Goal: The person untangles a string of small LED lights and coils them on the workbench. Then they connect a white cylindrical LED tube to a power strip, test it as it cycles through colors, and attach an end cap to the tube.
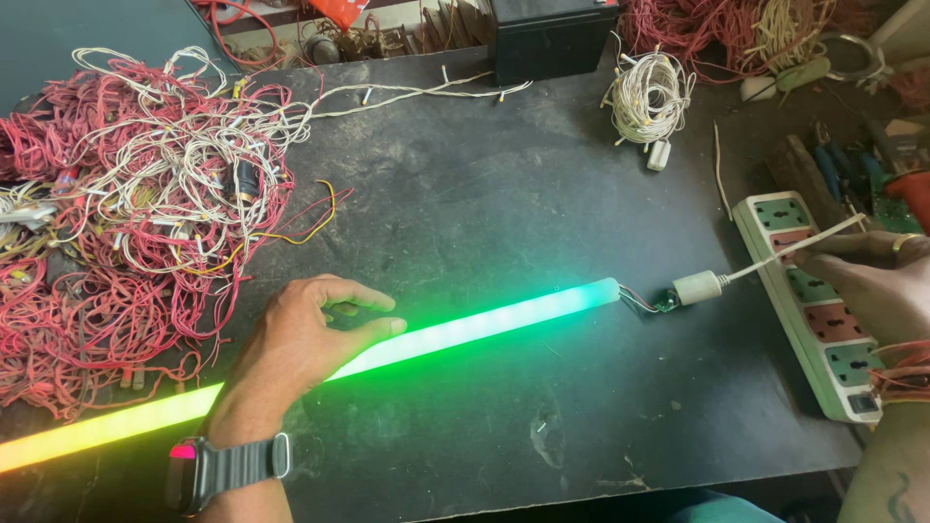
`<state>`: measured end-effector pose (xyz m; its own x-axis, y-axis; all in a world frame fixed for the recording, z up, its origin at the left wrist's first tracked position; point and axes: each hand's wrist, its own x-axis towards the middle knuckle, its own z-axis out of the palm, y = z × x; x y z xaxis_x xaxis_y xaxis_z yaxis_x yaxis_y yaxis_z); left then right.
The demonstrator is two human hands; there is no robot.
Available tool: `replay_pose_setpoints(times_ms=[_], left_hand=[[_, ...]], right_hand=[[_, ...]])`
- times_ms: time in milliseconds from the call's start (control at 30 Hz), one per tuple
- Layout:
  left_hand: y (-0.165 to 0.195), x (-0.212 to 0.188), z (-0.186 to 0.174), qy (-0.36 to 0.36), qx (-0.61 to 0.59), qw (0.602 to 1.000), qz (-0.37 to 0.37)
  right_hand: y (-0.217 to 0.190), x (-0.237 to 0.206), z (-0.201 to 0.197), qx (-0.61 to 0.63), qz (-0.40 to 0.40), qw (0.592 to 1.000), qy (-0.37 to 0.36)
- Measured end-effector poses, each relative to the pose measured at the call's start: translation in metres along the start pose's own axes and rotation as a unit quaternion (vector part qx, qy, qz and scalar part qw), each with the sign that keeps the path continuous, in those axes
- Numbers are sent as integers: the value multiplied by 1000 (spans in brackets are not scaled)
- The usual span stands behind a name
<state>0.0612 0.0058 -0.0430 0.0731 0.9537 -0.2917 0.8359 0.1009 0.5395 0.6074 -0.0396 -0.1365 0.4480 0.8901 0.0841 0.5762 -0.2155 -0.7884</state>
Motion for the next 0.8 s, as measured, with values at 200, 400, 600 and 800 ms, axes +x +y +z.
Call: replay_pose_setpoints(times_ms=[200,400,600,800], left_hand=[[12,0,9,-14,-23,999,20],[17,-1,12,-23,-9,999,24],[18,1,16,-25,0,1000,11],[14,4,22,-18,-18,999,36]], right_hand=[[-30,-16,3,-72,77,993,54],[-53,-21,5,-66,93,992,51],[-51,-24,4,-5,117,992,44],[-27,-11,3,-40,28,998,27]])
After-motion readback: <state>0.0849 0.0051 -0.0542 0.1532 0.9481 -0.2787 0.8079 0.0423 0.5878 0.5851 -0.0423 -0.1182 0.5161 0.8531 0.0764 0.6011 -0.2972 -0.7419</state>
